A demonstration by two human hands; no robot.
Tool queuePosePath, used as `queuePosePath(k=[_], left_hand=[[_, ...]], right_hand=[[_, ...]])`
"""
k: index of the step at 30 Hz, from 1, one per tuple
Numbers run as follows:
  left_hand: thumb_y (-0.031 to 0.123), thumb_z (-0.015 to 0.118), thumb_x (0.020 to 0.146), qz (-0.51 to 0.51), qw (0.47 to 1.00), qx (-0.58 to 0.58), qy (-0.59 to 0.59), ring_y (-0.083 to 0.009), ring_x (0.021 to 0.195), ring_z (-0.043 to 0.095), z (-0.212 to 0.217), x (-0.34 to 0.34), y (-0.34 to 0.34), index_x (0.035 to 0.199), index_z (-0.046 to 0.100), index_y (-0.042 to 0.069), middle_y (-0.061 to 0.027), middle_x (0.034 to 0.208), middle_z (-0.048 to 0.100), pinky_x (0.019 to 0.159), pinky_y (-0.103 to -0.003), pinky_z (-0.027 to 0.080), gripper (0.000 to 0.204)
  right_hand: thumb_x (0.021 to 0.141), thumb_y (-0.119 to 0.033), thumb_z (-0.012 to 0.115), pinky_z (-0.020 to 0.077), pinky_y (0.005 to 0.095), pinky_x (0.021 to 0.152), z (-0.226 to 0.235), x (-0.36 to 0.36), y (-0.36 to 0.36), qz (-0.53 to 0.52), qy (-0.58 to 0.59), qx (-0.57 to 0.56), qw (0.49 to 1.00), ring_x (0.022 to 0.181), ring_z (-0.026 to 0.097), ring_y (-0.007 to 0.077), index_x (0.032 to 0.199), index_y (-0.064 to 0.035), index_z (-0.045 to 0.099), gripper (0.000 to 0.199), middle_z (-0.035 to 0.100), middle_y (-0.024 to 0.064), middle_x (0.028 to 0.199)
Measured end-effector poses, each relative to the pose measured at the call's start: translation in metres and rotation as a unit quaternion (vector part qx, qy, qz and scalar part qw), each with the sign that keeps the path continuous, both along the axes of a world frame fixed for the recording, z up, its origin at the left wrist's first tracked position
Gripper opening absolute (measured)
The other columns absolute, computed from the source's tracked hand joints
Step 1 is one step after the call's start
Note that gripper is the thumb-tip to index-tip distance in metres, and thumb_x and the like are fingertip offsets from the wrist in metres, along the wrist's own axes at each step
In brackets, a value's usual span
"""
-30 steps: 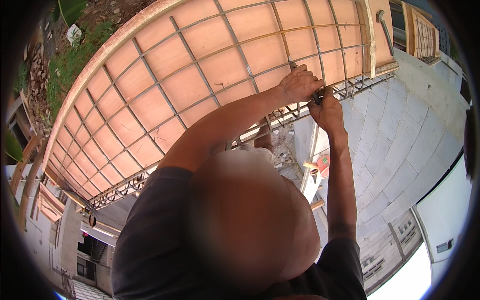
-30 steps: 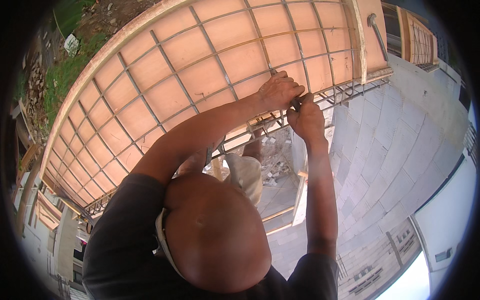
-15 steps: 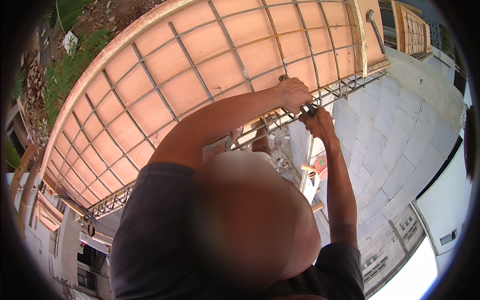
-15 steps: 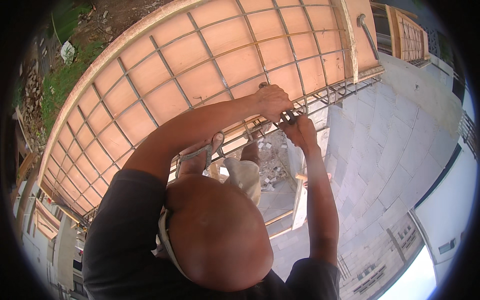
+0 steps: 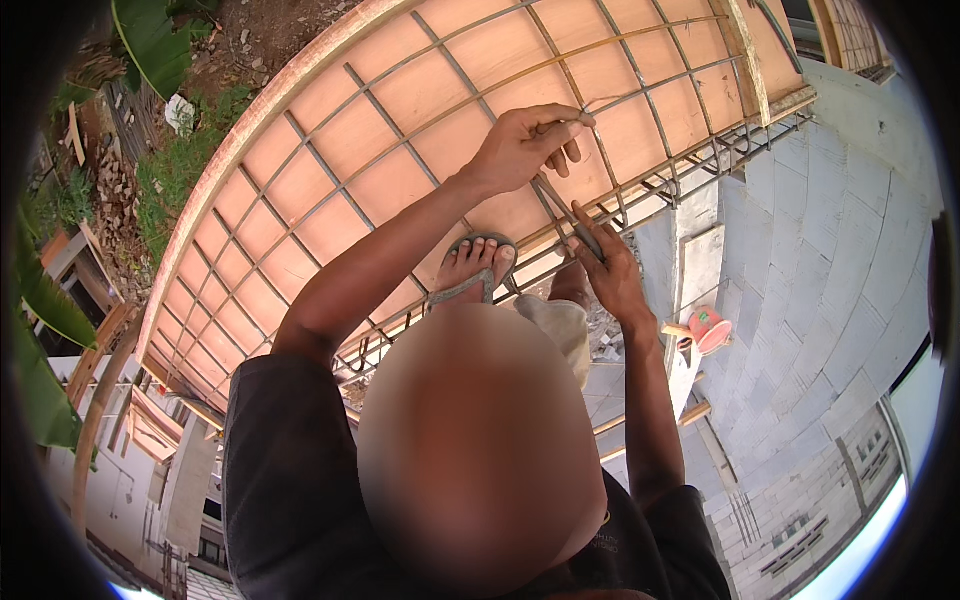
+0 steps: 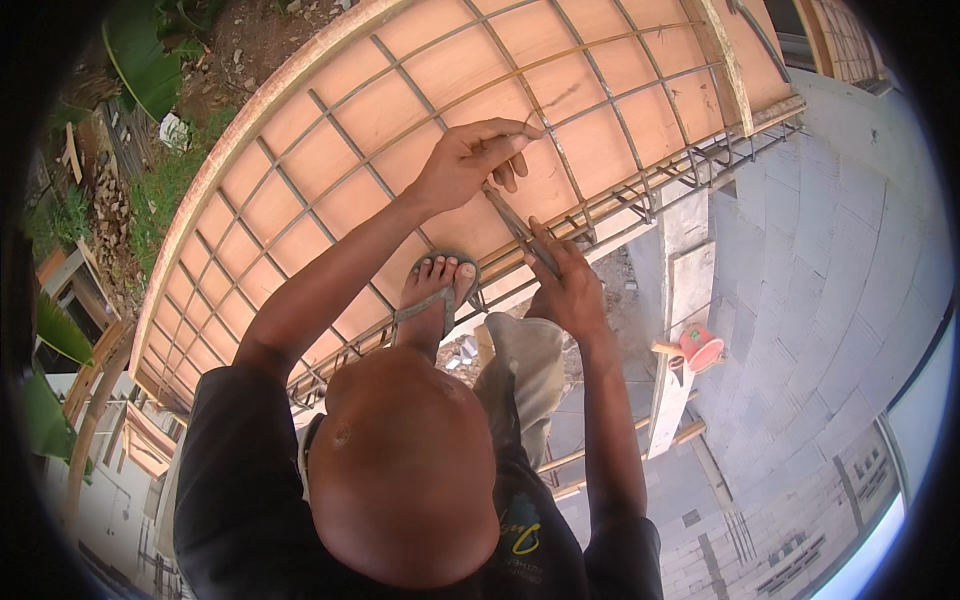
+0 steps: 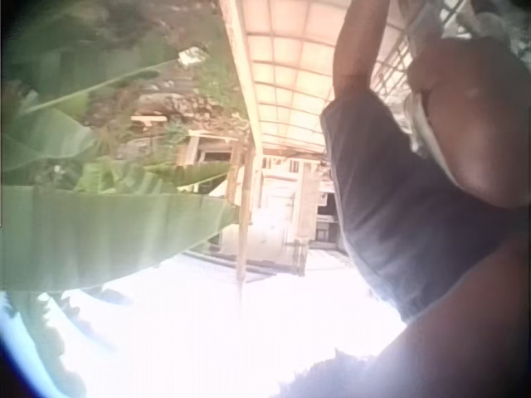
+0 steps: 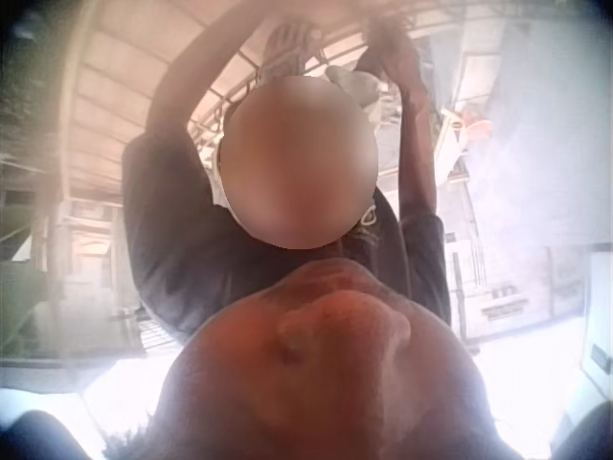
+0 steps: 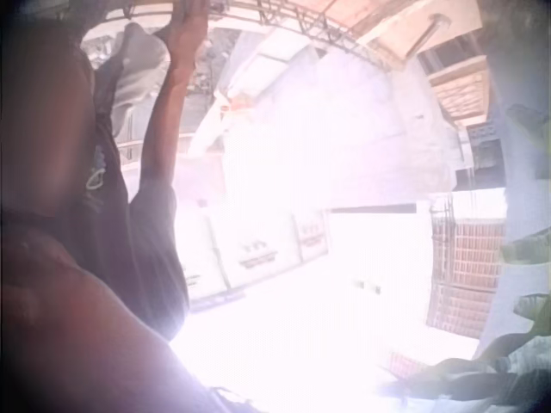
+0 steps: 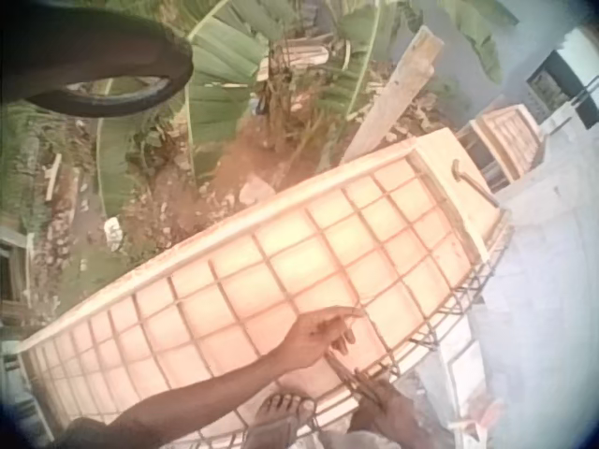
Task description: The person uses pliers to bend and secure wire ties at the intersections of a metal grid attached to a wooden frame. They repeatedly position the wire, twist it with the pliers, and trim excess wire while working on the elevated frame.
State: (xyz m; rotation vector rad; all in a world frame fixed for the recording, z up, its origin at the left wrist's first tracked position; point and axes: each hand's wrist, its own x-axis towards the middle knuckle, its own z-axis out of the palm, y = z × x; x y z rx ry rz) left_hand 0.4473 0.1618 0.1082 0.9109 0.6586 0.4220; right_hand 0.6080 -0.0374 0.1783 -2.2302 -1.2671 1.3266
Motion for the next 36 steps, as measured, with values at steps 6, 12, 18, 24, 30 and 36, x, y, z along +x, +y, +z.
queuePosePath(k=[6,12,18,24,30,36], left_hand=[[0.033,0.065,0.112,0.252,0.958,-0.136,-0.008,-0.0065,0.063,0.056,-0.013,0.003,0.044,0.136,0.073,0.01,-0.001,0.086,0.068,0.06,-0.025,0.048,0.034],[0.029,0.065,0.11,0.16,0.962,0.097,0.198,-0.0079,0.064,0.054,0.008,0.012,0.044,0.132,0.076,0.006,0.0003,0.076,0.067,0.061,-0.028,0.045,0.033],[0.032,0.068,0.107,-0.137,0.882,0.331,0.306,-0.0145,0.074,0.063,0.021,0.007,0.048,0.12,0.079,0.002,-0.0096,0.083,0.071,0.07,-0.034,0.052,0.035],[0.025,0.073,0.103,-0.277,0.9,0.302,0.146,-0.0179,0.07,0.061,0.05,0.045,0.013,0.102,0.074,0.0,-0.0103,0.077,0.065,0.066,-0.036,0.049,0.025],[0.023,0.073,0.104,-0.35,0.89,0.264,0.128,-0.0157,0.067,0.059,0.037,0.062,0.022,0.099,0.069,0.003,-0.0056,0.071,0.063,0.064,-0.036,0.048,0.021],[0.027,0.076,0.101,-0.429,0.854,0.206,0.212,-0.0191,0.082,0.074,0.047,0.103,0.038,0.093,0.072,0.002,-0.0082,0.081,0.073,0.072,-0.035,0.057,0.026]], right_hand=[[0.1,-0.025,0.072,0.0478,0.0471,0.098,-0.012,-0.023,0.024,0.044,-0.219,0.112,0.968,0.105,0.059,0.0334,0.159,-0.0258,0.059,0.06,0.061,0.0153,0.109],[0.095,-0.028,0.079,0.042,0.0517,0.108,-0.047,-0.031,0.0,0.037,-0.291,0.035,0.955,0.119,0.054,0.0341,0.16,-0.0264,0.057,0.068,0.058,0.0144,0.126],[0.091,-0.02,0.079,0.0417,0.0493,0.11,0.014,-0.024,0.026,0.001,-0.164,0.169,0.972,0.122,0.055,0.0354,0.148,-0.0126,0.065,0.06,0.061,0.0146,0.128],[0.097,-0.015,0.072,0.0548,0.0443,0.093,0.055,0.023,0.079,0.042,-0.226,0.18,0.956,0.106,0.067,0.0335,0.126,-0.009,0.078,0.03,0.071,0.0158,0.114],[0.099,-0.018,0.073,0.0528,0.0384,0.068,0.026,0.067,0.039,-0.149,-0.034,0.089,0.984,0.071,0.067,0.0251,0.114,-0.0112,0.082,0.018,0.073,0.012,0.083],[0.099,-0.016,0.072,0.0437,0.0335,0.06,0.027,0.091,0.047,-0.115,-0.072,0.004,0.991,0.059,0.051,0.0139,0.114,-0.0128,0.082,0.018,0.055,0.0054,0.063]])
